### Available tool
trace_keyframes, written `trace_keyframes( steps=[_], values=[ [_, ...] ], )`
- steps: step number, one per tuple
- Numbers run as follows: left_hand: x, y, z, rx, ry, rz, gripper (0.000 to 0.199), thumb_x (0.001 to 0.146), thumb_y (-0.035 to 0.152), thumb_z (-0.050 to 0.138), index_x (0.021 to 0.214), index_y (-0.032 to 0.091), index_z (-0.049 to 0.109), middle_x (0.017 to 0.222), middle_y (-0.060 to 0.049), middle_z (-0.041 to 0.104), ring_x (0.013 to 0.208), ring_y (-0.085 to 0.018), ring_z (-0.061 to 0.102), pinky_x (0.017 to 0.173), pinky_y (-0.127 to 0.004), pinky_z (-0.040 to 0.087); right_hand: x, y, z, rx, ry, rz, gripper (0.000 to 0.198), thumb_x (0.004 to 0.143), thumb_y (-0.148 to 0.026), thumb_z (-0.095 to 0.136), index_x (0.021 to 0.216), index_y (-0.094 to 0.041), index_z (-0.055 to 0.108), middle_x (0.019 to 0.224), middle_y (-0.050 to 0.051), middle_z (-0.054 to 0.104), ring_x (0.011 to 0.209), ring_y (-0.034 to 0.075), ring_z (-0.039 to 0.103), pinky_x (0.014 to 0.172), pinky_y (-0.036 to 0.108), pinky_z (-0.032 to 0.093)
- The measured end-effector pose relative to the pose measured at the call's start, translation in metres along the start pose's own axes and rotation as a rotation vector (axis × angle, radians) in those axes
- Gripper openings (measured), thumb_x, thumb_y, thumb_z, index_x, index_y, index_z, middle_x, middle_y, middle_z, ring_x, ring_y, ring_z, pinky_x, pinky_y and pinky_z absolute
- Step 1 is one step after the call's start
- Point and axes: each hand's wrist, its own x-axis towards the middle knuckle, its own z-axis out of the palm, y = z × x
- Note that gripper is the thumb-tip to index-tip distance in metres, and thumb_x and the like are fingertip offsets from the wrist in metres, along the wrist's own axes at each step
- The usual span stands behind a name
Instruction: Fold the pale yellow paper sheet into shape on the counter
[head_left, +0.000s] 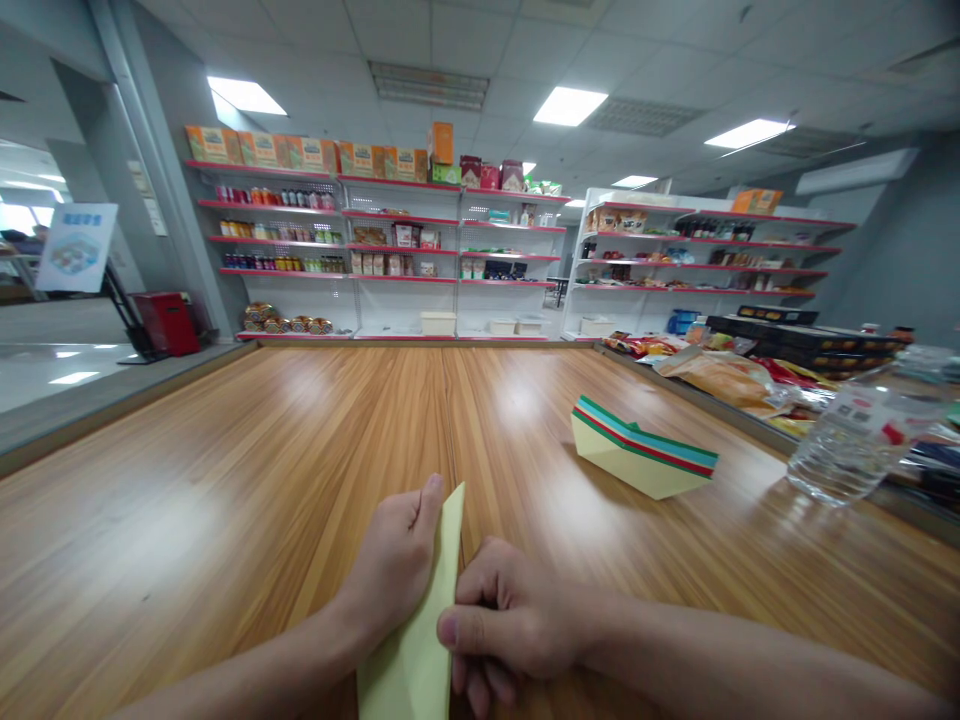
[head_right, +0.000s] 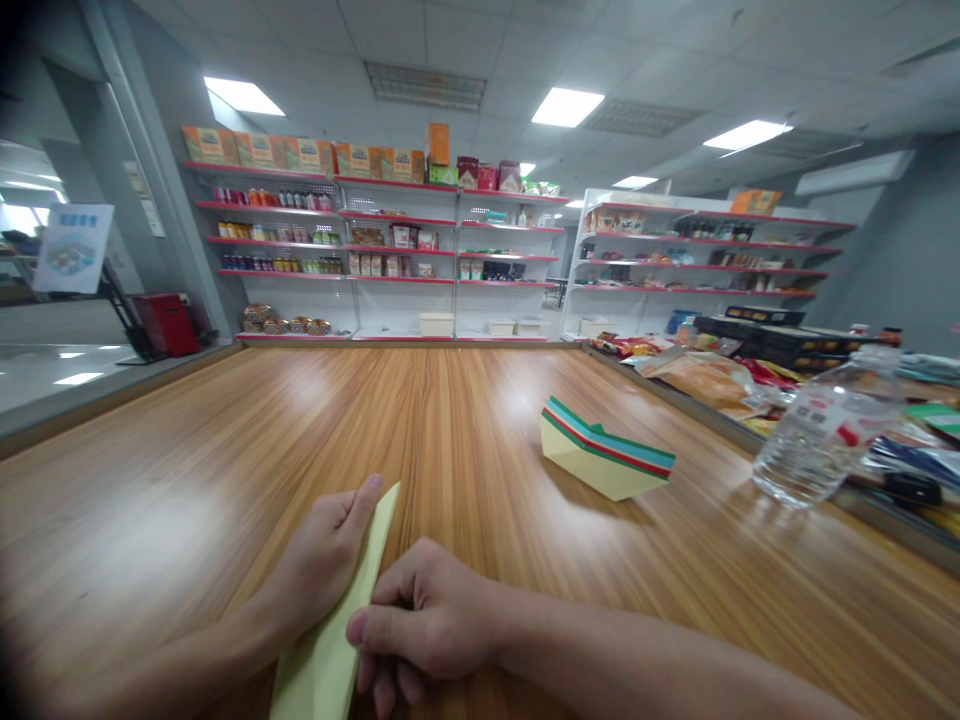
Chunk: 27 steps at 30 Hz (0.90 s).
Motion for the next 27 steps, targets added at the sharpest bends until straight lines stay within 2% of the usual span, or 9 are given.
trace_keyframes(
  steps=[5,11,17,20,23,27],
  values=[
    [0.000,0.002,-0.001,-0.011,0.077,-0.002,0.046,0.086,0.050,0.032,0.051,0.021,0.025,0.048,0.006,0.024,0.044,-0.009,0.024,0.041,-0.023,0.019,-0.001,0.001,-0.001,-0.074,-0.061,-0.005,0.049,0.079,-0.053,0.053,0.067,-0.006,0.060,0.049,-0.001,0.053,0.033,0.003,0.044,0.031,0.010,0.033],
    [0.000,0.004,-0.002,-0.036,0.057,-0.018,0.045,0.086,0.050,0.034,0.051,0.021,0.025,0.048,0.006,0.025,0.044,-0.009,0.024,0.040,-0.023,0.019,-0.001,0.005,-0.001,-0.061,-0.097,-0.024,0.050,0.078,-0.054,0.052,0.068,-0.006,0.059,0.053,0.001,0.054,0.036,0.004,0.047,0.033,0.011,0.037],
    [0.003,0.005,-0.007,-0.067,0.174,-0.057,0.046,0.085,0.050,0.034,0.051,0.021,0.025,0.046,0.006,0.026,0.043,-0.009,0.025,0.039,-0.022,0.019,-0.003,0.000,0.002,-0.209,-0.050,-0.083,0.034,0.084,-0.033,0.051,0.065,-0.006,0.057,0.052,0.000,0.052,0.036,0.003,0.046,0.033,0.010,0.037],
    [0.004,0.004,-0.008,-0.080,0.145,-0.084,0.047,0.084,0.052,0.034,0.050,0.021,0.025,0.046,0.006,0.026,0.041,-0.008,0.025,0.039,-0.022,0.018,-0.004,-0.003,0.004,-0.229,-0.070,-0.077,0.027,0.085,-0.024,0.048,0.066,-0.006,0.058,0.052,-0.001,0.052,0.037,0.003,0.046,0.035,0.010,0.038],
    [0.005,0.003,-0.008,-0.084,0.137,-0.081,0.046,0.084,0.052,0.034,0.050,0.021,0.026,0.046,0.007,0.026,0.041,-0.008,0.024,0.038,-0.021,0.018,-0.005,-0.001,0.004,-0.265,-0.064,-0.101,0.025,0.084,-0.019,0.047,0.066,-0.006,0.058,0.053,0.000,0.052,0.039,0.004,0.048,0.036,0.010,0.039],
    [0.009,0.003,-0.011,-0.044,0.218,-0.071,0.043,0.082,0.047,0.040,0.051,0.022,0.026,0.047,0.006,0.026,0.043,-0.009,0.025,0.038,-0.022,0.019,-0.004,0.007,0.003,-0.372,-0.030,-0.168,0.024,0.083,-0.016,0.045,0.068,-0.005,0.061,0.056,0.002,0.055,0.045,0.005,0.053,0.041,0.010,0.042]
  ],
)
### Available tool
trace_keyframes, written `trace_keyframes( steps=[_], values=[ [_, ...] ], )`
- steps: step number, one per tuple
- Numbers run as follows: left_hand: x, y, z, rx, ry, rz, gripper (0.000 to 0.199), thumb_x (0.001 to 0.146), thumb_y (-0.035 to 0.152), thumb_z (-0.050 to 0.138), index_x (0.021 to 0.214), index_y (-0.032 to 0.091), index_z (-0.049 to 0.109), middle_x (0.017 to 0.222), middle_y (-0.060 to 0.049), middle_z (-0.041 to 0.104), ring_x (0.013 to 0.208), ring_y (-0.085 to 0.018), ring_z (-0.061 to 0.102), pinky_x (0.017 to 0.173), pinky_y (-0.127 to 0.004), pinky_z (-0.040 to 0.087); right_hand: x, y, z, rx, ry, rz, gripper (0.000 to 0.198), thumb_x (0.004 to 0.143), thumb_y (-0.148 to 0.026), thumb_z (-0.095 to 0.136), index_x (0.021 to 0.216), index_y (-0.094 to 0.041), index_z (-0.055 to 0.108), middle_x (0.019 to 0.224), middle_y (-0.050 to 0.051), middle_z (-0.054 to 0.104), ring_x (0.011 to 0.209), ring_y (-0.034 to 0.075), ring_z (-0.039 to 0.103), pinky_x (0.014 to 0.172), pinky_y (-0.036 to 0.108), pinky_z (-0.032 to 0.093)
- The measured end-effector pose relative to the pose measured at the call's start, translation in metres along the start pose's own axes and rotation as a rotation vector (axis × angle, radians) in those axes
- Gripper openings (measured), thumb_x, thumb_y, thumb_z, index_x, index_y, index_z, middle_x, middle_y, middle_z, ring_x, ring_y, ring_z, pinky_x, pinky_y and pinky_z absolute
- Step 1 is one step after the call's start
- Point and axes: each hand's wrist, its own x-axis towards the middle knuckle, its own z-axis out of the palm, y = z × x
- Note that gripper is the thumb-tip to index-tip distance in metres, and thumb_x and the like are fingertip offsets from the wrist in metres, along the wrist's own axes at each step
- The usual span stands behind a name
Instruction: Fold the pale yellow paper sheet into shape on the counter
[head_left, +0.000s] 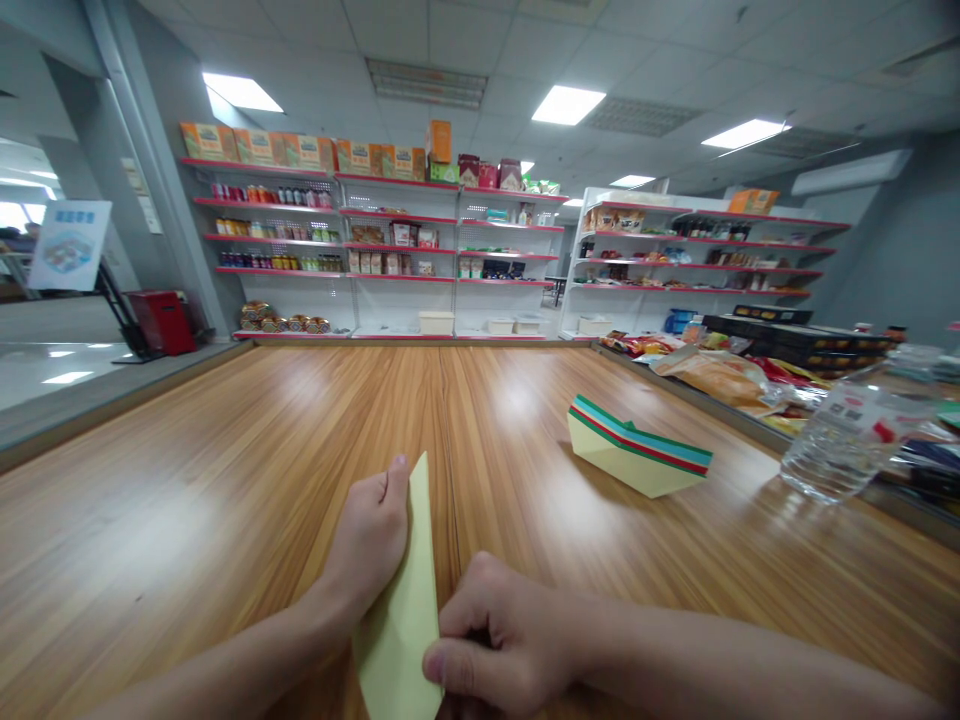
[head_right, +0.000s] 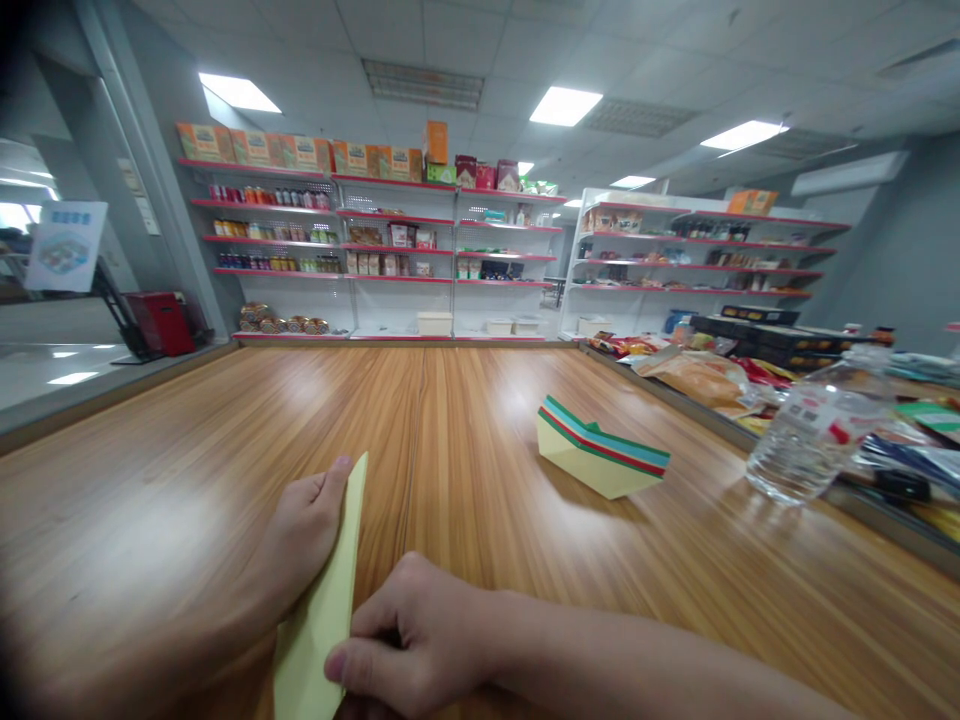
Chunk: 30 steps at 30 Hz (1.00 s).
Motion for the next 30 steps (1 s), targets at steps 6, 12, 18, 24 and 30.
trace_keyframes(
  steps=[6,12,18,24,30],
  values=[
    [0.003,0.000,-0.002,-0.001,-0.002,-0.055,0.040,0.081,0.044,0.041,0.051,0.022,0.027,0.048,0.006,0.027,0.042,-0.009,0.027,0.037,-0.022,0.020,0.000,-0.001,0.001,0.008,-0.003,0.048,0.027,0.084,-0.013,0.041,0.068,-0.005,0.060,0.059,0.003,0.056,0.044,0.004,0.052,0.040,0.010,0.042],
    [0.004,-0.004,-0.001,0.025,0.035,-0.019,0.041,0.083,0.045,0.039,0.052,0.022,0.026,0.048,0.006,0.027,0.043,-0.009,0.026,0.039,-0.022,0.020,-0.001,-0.003,-0.002,-0.031,-0.023,0.025,0.023,0.084,-0.016,0.044,0.074,-0.005,0.062,0.059,0.003,0.056,0.048,0.006,0.053,0.044,0.011,0.044],
    [0.002,0.001,-0.002,0.105,0.052,0.017,0.044,0.085,0.048,0.034,0.051,0.022,0.024,0.048,0.006,0.025,0.043,-0.009,0.025,0.041,-0.024,0.019,-0.001,-0.006,-0.004,-0.071,-0.033,0.041,0.022,0.080,-0.011,0.045,0.068,-0.005,0.063,0.052,0.000,0.053,0.044,0.005,0.052,0.041,0.010,0.041],
    [-0.005,0.001,0.000,0.121,0.046,0.124,0.046,0.085,0.047,0.035,0.048,0.021,0.026,0.046,0.005,0.028,0.043,-0.010,0.028,0.043,-0.024,0.020,0.002,-0.005,-0.003,-0.039,0.024,0.117,0.030,0.082,-0.022,0.048,0.059,-0.007,0.059,0.050,0.000,0.053,0.041,0.004,0.049,0.039,0.010,0.039],
    [-0.008,-0.001,0.005,0.030,-0.120,0.077,0.045,0.086,0.049,0.031,0.051,0.021,0.024,0.048,0.006,0.025,0.044,-0.009,0.024,0.042,-0.024,0.019,0.000,0.001,-0.003,-0.055,-0.039,0.055,0.032,0.086,-0.024,0.043,0.063,-0.007,0.058,0.054,0.002,0.055,0.045,0.005,0.051,0.044,0.010,0.041]
  ],
)
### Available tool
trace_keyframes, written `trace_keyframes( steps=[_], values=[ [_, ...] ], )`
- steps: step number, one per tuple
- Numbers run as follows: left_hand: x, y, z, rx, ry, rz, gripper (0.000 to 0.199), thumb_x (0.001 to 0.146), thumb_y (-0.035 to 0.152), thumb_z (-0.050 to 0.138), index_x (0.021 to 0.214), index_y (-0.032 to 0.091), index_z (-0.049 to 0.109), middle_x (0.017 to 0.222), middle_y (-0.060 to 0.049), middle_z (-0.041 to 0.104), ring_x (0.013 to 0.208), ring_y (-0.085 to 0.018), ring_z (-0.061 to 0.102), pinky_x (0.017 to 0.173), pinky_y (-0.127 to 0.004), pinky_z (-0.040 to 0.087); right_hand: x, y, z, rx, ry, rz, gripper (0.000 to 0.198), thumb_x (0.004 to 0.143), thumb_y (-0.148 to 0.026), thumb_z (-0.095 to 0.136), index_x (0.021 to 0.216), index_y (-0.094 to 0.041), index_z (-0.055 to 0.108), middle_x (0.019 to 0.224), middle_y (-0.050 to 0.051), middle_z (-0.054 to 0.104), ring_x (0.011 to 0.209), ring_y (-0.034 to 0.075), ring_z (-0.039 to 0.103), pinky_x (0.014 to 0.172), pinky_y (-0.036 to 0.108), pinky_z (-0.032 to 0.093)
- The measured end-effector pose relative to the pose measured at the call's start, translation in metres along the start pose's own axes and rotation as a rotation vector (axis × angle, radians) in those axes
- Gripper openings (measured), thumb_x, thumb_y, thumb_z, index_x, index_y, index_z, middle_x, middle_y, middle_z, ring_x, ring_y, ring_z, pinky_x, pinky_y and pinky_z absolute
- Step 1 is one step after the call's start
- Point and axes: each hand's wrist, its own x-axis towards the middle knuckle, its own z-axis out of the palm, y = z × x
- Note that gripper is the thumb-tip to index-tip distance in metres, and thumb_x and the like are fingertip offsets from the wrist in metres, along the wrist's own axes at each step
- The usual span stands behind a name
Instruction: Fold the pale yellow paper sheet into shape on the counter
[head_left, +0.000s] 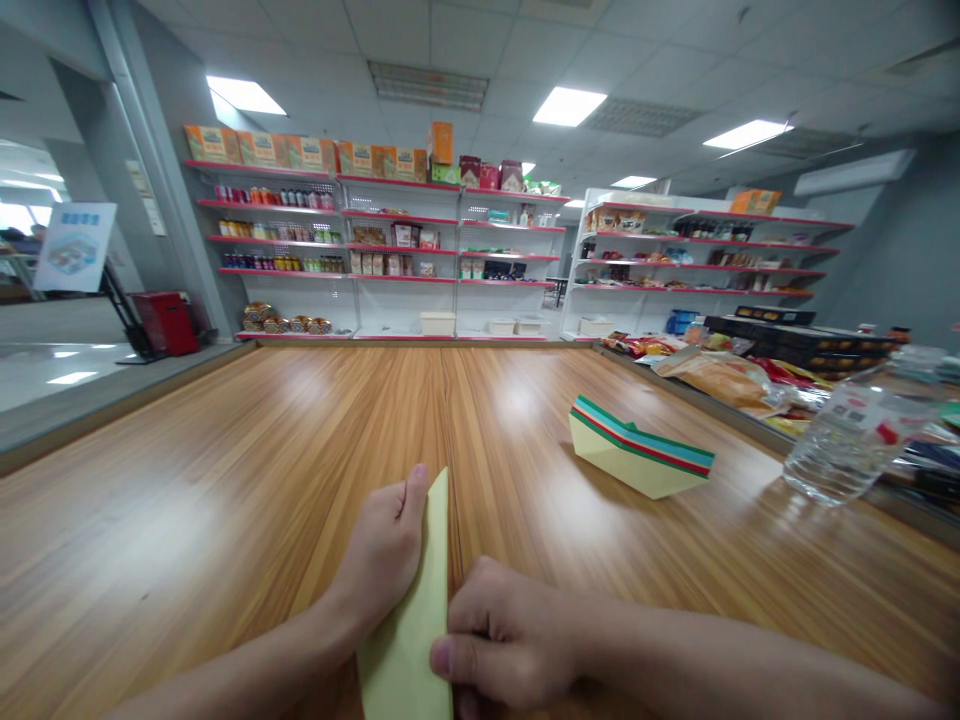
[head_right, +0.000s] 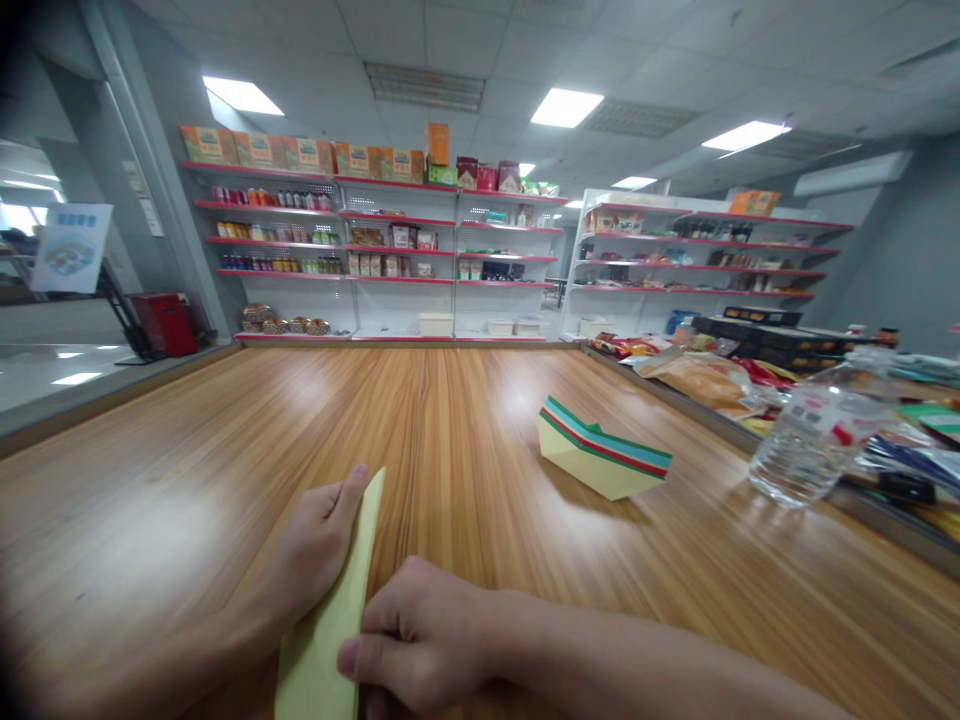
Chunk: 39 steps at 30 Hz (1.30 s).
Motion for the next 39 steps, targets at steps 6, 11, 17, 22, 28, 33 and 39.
trace_keyframes(
  steps=[6,11,17,22,28,33,39],
  values=[
    [-0.005,-0.001,0.004,0.025,-0.044,0.012,0.046,0.087,0.050,0.031,0.051,0.021,0.025,0.049,0.005,0.025,0.045,-0.009,0.025,0.043,-0.024,0.019,0.001,-0.003,-0.002,0.135,0.030,-0.001,0.041,0.085,-0.038,0.048,0.064,-0.006,0.060,0.047,-0.001,0.050,0.036,0.004,0.044,0.036,0.012,0.036],
    [-0.008,-0.002,0.005,0.032,-0.136,0.008,0.048,0.087,0.050,0.029,0.050,0.020,0.028,0.049,0.005,0.027,0.045,-0.009,0.028,0.043,-0.024,0.021,0.002,-0.008,-0.005,0.254,0.124,0.050,0.049,0.081,-0.050,0.052,0.061,-0.005,0.061,0.040,-0.004,0.044,0.031,0.002,0.034,0.030,0.013,0.026],
    [-0.008,-0.002,0.005,0.022,-0.168,0.005,0.048,0.086,0.052,0.030,0.050,0.020,0.029,0.049,0.005,0.028,0.044,-0.009,0.027,0.042,-0.023,0.020,0.003,-0.004,-0.005,0.285,0.140,0.027,0.052,0.079,-0.053,0.053,0.061,-0.005,0.062,0.040,-0.003,0.046,0.030,0.002,0.036,0.030,0.013,0.025],
    [-0.010,-0.002,0.007,-0.006,-0.234,0.000,0.049,0.087,0.052,0.029,0.050,0.019,0.033,0.048,0.004,0.030,0.044,-0.009,0.030,0.041,-0.022,0.022,0.005,0.004,-0.008,0.427,0.210,0.055,0.053,0.075,-0.056,0.055,0.054,-0.007,0.060,0.036,-0.002,0.046,0.027,0.004,0.038,0.028,0.014,0.025],
    [-0.012,-0.002,0.007,-0.017,-0.263,-0.009,0.052,0.087,0.053,0.029,0.049,0.018,0.037,0.045,0.003,0.037,0.042,-0.010,0.036,0.041,-0.022,0.025,0.006,0.006,-0.009,0.373,0.255,0.034,0.053,0.076,-0.055,0.054,0.053,-0.008,0.059,0.035,-0.002,0.046,0.026,0.005,0.038,0.027,0.015,0.024],
    [-0.016,0.000,0.007,-0.043,-0.377,0.025,0.061,0.089,0.050,0.024,0.049,0.015,0.052,0.047,-0.004,0.057,0.047,-0.015,0.054,0.048,-0.023,0.036,0.007,0.012,-0.011,0.375,0.389,0.046,0.054,0.075,-0.056,0.053,0.047,-0.010,0.056,0.031,-0.003,0.043,0.024,0.005,0.035,0.026,0.016,0.021],
    [-0.015,0.001,0.006,-0.057,-0.403,0.059,0.065,0.091,0.047,0.024,0.048,0.014,0.061,0.050,-0.006,0.063,0.049,-0.017,0.058,0.053,-0.024,0.041,0.006,0.011,-0.011,0.331,0.398,0.060,0.054,0.077,-0.054,0.052,0.045,-0.011,0.055,0.031,-0.003,0.043,0.024,0.004,0.034,0.025,0.016,0.019]
  ],
)
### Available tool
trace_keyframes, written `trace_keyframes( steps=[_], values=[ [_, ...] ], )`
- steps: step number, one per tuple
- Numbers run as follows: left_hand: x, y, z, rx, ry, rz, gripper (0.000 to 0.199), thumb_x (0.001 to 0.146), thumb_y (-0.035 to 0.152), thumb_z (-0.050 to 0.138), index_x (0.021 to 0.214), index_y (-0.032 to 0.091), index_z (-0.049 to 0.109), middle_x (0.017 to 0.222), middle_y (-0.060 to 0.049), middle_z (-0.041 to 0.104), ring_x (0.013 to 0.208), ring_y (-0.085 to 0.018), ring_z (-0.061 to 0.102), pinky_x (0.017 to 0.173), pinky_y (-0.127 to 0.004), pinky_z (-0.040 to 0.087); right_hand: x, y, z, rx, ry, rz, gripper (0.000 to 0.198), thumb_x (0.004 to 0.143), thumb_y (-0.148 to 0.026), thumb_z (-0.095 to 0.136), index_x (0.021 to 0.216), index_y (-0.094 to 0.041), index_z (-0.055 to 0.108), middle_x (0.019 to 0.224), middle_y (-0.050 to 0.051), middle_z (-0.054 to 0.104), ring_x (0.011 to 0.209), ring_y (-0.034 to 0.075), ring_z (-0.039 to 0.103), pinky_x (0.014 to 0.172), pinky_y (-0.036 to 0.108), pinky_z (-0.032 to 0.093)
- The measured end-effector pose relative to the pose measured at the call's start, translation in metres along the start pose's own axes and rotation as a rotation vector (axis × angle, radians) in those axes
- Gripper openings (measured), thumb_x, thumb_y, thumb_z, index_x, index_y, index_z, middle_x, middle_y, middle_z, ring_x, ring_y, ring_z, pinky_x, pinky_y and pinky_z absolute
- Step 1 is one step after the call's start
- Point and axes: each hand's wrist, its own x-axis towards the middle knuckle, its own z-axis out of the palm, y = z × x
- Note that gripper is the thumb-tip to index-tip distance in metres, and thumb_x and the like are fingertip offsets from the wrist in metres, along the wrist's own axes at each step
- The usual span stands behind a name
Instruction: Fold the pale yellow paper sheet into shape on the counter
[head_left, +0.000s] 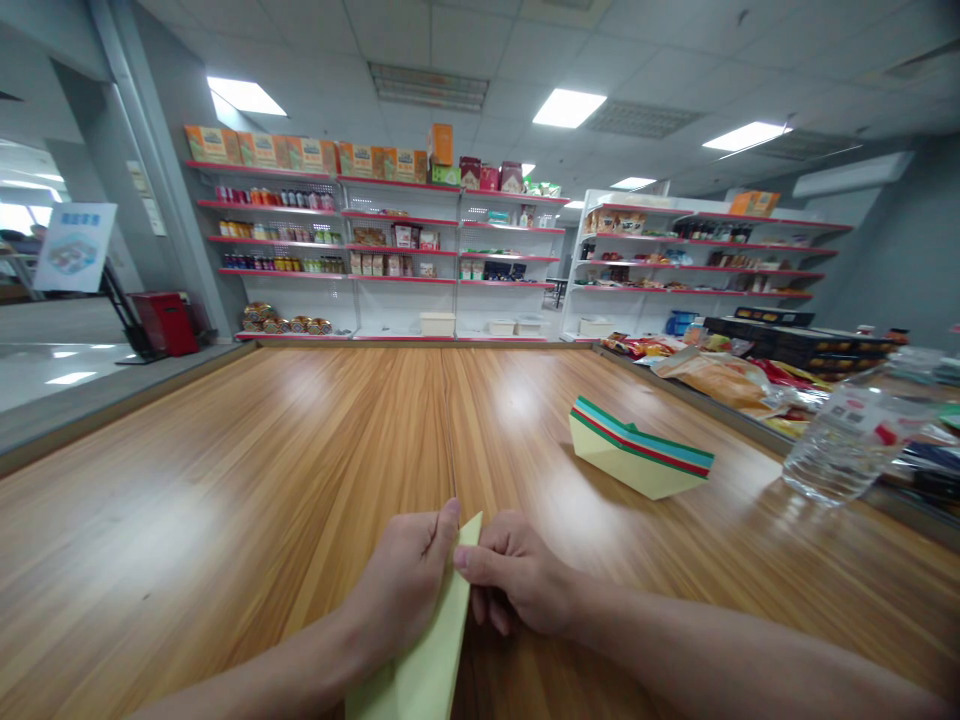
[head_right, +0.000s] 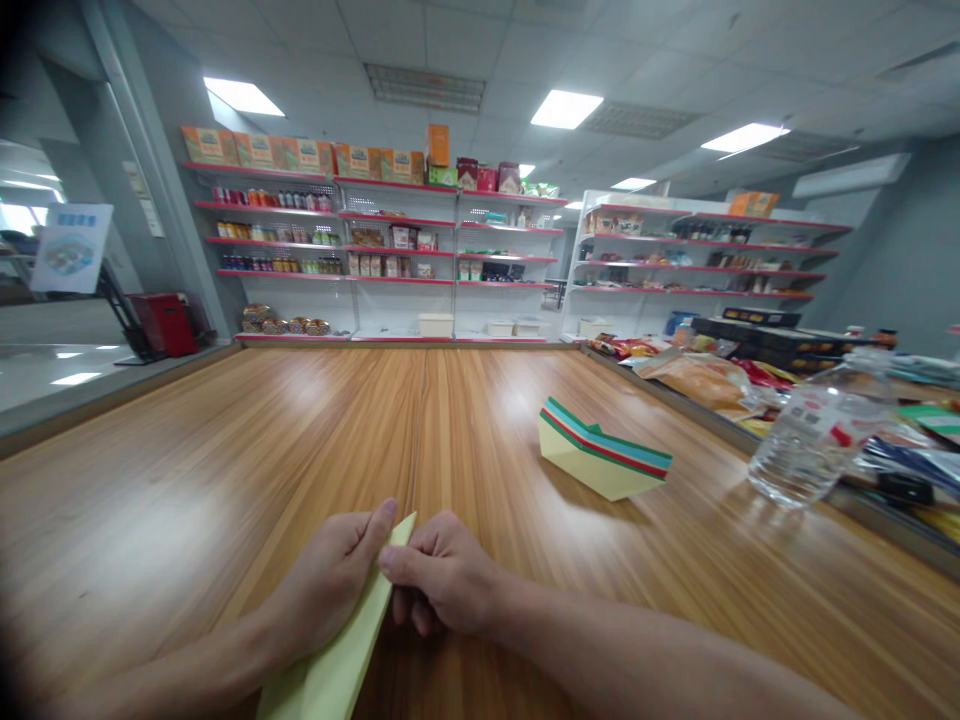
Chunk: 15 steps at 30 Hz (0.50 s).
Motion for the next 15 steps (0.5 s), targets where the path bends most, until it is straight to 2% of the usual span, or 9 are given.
trace_keyframes(
  steps=[4,7,13,15],
  values=[
    [-0.0006,0.0011,0.0010,-0.073,-0.047,0.052,0.061,0.092,0.039,0.025,0.054,0.015,0.067,0.057,-0.004,0.067,0.054,-0.016,0.060,0.059,-0.023,0.043,0.0024,0.0013,-0.0012,-0.031,0.103,-0.092,0.055,0.079,-0.055,0.050,0.045,-0.012,0.052,0.033,-0.003,0.042,0.028,0.004,0.036,0.028,0.015,0.020],
    [-0.0010,0.0016,0.0017,-0.094,-0.090,0.108,0.058,0.093,0.034,0.025,0.061,0.016,0.070,0.063,-0.004,0.069,0.059,-0.015,0.061,0.065,-0.023,0.044,0.0033,0.0020,-0.0019,-0.018,0.175,-0.103,0.053,0.079,-0.054,0.050,0.046,-0.013,0.051,0.034,-0.003,0.042,0.027,0.004,0.035,0.028,0.015,0.020],
    [0.0009,0.0009,0.0006,-0.043,-0.063,0.119,0.056,0.093,0.034,0.026,0.065,0.015,0.071,0.061,-0.004,0.068,0.059,-0.016,0.061,0.065,-0.023,0.043,0.0039,0.0025,-0.0027,-0.051,0.205,-0.067,0.056,0.080,-0.055,0.047,0.043,-0.013,0.051,0.032,-0.003,0.041,0.025,0.004,0.034,0.026,0.017,0.017],
    [0.0016,0.0010,0.0001,-0.027,-0.034,0.104,0.057,0.093,0.037,0.026,0.065,0.015,0.071,0.060,-0.004,0.068,0.059,-0.016,0.061,0.064,-0.023,0.043,0.0053,0.0014,-0.0033,-0.032,0.263,-0.082,0.056,0.081,-0.054,0.045,0.044,-0.013,0.051,0.034,-0.003,0.041,0.027,0.005,0.036,0.028,0.017,0.019]
  ],
)
